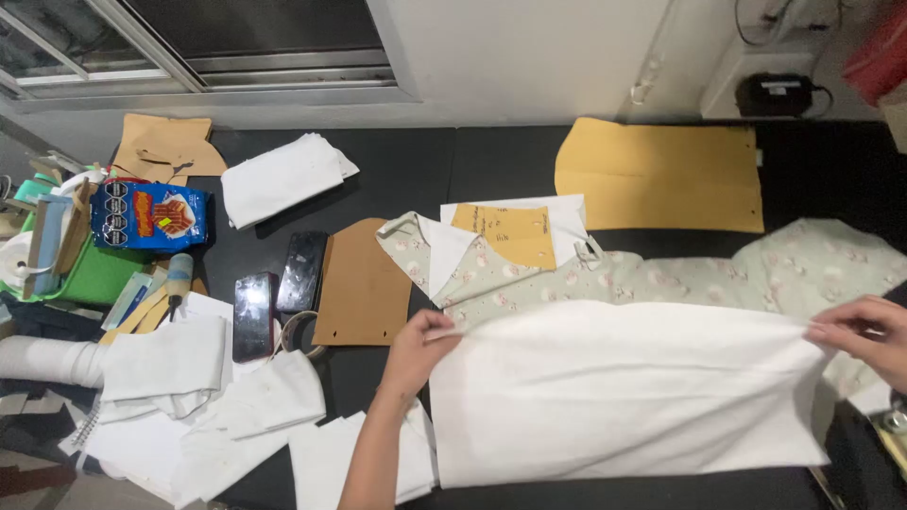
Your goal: The person arranges brown paper patterns on a white fabric sheet on a table. They use a blue pen to mark the fabric and then cut the fabric using a green electric fabric cutter, following the pattern outlines.
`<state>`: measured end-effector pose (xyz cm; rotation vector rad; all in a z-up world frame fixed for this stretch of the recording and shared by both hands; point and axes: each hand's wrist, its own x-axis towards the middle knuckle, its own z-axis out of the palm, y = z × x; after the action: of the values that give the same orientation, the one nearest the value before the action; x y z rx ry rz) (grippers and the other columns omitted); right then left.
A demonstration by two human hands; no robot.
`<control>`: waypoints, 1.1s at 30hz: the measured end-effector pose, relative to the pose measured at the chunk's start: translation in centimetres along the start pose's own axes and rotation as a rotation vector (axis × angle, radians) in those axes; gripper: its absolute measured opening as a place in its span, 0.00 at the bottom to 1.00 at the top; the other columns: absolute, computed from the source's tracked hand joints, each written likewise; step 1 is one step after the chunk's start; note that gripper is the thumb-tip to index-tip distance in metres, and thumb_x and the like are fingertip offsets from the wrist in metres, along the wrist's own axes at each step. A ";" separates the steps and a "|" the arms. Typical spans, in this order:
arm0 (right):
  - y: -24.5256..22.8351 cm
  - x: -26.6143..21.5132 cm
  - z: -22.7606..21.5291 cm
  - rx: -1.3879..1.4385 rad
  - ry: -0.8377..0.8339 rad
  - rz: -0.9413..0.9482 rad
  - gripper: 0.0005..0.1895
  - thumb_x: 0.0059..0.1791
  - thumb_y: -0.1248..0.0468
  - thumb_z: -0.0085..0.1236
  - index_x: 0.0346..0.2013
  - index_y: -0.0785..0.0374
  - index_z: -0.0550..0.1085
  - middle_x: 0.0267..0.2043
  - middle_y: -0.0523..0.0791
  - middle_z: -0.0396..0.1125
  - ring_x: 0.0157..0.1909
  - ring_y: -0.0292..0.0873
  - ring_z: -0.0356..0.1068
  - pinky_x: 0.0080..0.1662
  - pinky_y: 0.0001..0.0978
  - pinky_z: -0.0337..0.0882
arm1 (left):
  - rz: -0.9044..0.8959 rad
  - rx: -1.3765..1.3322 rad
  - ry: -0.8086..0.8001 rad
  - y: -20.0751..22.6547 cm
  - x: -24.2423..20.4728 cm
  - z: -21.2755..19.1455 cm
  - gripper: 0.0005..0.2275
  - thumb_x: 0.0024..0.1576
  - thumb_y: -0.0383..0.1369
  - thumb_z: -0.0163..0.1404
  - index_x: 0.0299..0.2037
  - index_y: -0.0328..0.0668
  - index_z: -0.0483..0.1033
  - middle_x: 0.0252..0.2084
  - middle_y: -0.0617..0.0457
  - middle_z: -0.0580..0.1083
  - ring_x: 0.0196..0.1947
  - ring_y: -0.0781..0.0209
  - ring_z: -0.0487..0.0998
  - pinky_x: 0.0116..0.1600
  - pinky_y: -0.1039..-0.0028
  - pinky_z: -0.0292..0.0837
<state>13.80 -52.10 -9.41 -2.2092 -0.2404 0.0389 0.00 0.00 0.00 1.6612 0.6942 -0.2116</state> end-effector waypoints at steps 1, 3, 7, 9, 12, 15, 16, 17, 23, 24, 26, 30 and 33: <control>-2.9 1.1 0.8 0.001 -0.004 -0.006 0.08 0.34 0.70 0.60 0.26 0.68 0.75 0.25 0.48 0.63 0.27 0.37 0.58 0.30 0.22 0.57 | 0.001 -0.003 0.006 -0.8 1.9 0.2 0.04 0.46 0.28 0.51 0.28 0.45 0.68 0.32 0.58 0.70 0.35 0.68 0.70 0.41 0.81 0.61; -8.6 3.2 2.2 -0.178 -0.057 0.285 0.10 0.37 0.65 0.61 0.29 0.68 0.77 0.34 0.47 0.70 0.34 0.41 0.64 0.38 0.28 0.61 | 0.084 0.061 0.095 -2.2 5.9 0.9 0.08 0.46 0.38 0.51 0.28 0.47 0.68 0.25 0.61 0.65 0.24 0.71 0.58 0.31 0.84 0.51; -7.8 6.3 5.8 -0.116 -0.057 0.294 0.06 0.35 0.67 0.62 0.26 0.65 0.77 0.28 0.44 0.70 0.28 0.37 0.62 0.37 0.23 0.60 | 0.119 0.258 0.205 -6.1 12.3 1.8 0.10 0.45 0.44 0.50 0.23 0.49 0.68 0.13 0.61 0.49 0.15 0.71 0.49 0.23 0.76 0.45; -12.4 7.1 6.9 -0.263 -0.192 0.621 0.10 0.41 0.64 0.56 0.35 0.61 0.75 0.36 0.46 0.69 0.38 0.43 0.66 0.41 0.31 0.69 | 0.139 0.209 0.190 -7.3 13.9 2.2 0.13 0.46 0.41 0.51 0.20 0.44 0.63 0.15 0.59 0.53 0.16 0.68 0.52 0.25 0.77 0.48; -8.8 7.5 7.5 -0.229 -0.083 0.508 0.07 0.39 0.63 0.59 0.28 0.63 0.78 0.34 0.42 0.68 0.34 0.39 0.64 0.41 0.27 0.61 | 0.101 0.148 0.209 -5.2 12.8 2.3 0.10 0.46 0.38 0.50 0.22 0.42 0.66 0.18 0.57 0.62 0.20 0.68 0.61 0.29 0.79 0.56; -8.8 8.1 7.3 -0.239 -0.071 0.465 0.07 0.39 0.66 0.57 0.30 0.62 0.77 0.35 0.43 0.68 0.36 0.39 0.66 0.44 0.25 0.61 | 0.094 0.298 0.266 -4.0 12.5 2.4 0.12 0.45 0.40 0.48 0.35 0.45 0.71 0.37 0.53 0.73 0.39 0.60 0.72 0.44 0.75 0.62; -7.0 8.8 7.3 -0.248 -0.066 0.486 0.07 0.39 0.66 0.57 0.30 0.62 0.77 0.35 0.43 0.68 0.36 0.39 0.66 0.44 0.25 0.61 | 0.088 0.300 0.244 -3.6 11.6 3.3 0.12 0.45 0.40 0.48 0.35 0.45 0.71 0.37 0.53 0.73 0.39 0.60 0.72 0.44 0.75 0.62; -5.2 9.6 7.3 -0.321 0.000 0.390 0.08 0.39 0.63 0.54 0.31 0.59 0.76 0.37 0.43 0.67 0.38 0.40 0.65 0.44 0.27 0.60 | 0.204 0.352 0.428 -3.2 10.7 4.1 0.11 0.46 0.37 0.47 0.38 0.48 0.70 0.38 0.59 0.73 0.35 0.63 0.72 0.42 0.76 0.64; 1.0 16.5 7.5 -0.388 0.257 0.403 0.26 0.36 0.51 0.58 0.42 0.63 0.70 0.34 0.50 0.67 0.35 0.47 0.65 0.36 0.35 0.62 | 0.849 0.709 0.336 -8.8 7.0 11.8 0.09 0.52 0.27 0.36 0.38 0.39 0.69 0.44 0.49 0.69 0.48 0.53 0.67 0.54 0.63 0.57; 2.1 17.7 7.8 -0.383 0.311 0.406 0.37 0.30 0.47 0.64 0.43 0.70 0.68 0.35 0.52 0.66 0.36 0.48 0.65 0.36 0.34 0.62 | 1.002 0.794 0.287 -10.2 5.9 13.9 0.09 0.53 0.28 0.33 0.40 0.41 0.66 0.45 0.50 0.67 0.48 0.54 0.66 0.54 0.59 0.53; 3.3 19.0 8.1 -0.389 0.278 0.478 0.39 0.29 0.49 0.64 0.46 0.70 0.66 0.41 0.54 0.63 0.41 0.50 0.63 0.40 0.36 0.61 | 0.938 0.769 0.094 -10.2 3.5 15.5 0.13 0.51 0.32 0.40 0.46 0.41 0.63 0.52 0.47 0.61 0.54 0.49 0.58 0.54 0.52 0.46; 8.4 20.7 8.4 -0.436 0.043 0.483 0.22 0.35 0.51 0.59 0.38 0.60 0.75 0.33 0.49 0.69 0.34 0.48 0.68 0.30 0.40 0.63 | 0.769 0.970 0.074 -10.4 0.4 14.7 0.31 0.47 0.47 0.53 0.57 0.41 0.55 0.62 0.43 0.48 0.61 0.45 0.48 0.54 0.45 0.43; -7.8 15.2 7.3 -0.158 -0.135 0.427 0.14 0.42 0.59 0.41 0.14 0.58 0.55 0.17 0.42 0.53 0.22 0.41 0.50 0.28 0.34 0.48 | 0.680 1.106 0.332 -12.6 0.1 12.2 0.34 0.46 0.55 0.46 0.59 0.47 0.51 0.62 0.39 0.47 0.60 0.42 0.49 0.55 0.45 0.41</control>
<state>26.65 -38.96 -6.73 -2.3812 0.1639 0.4162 -3.93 -10.75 -13.28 2.9355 0.1686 0.2334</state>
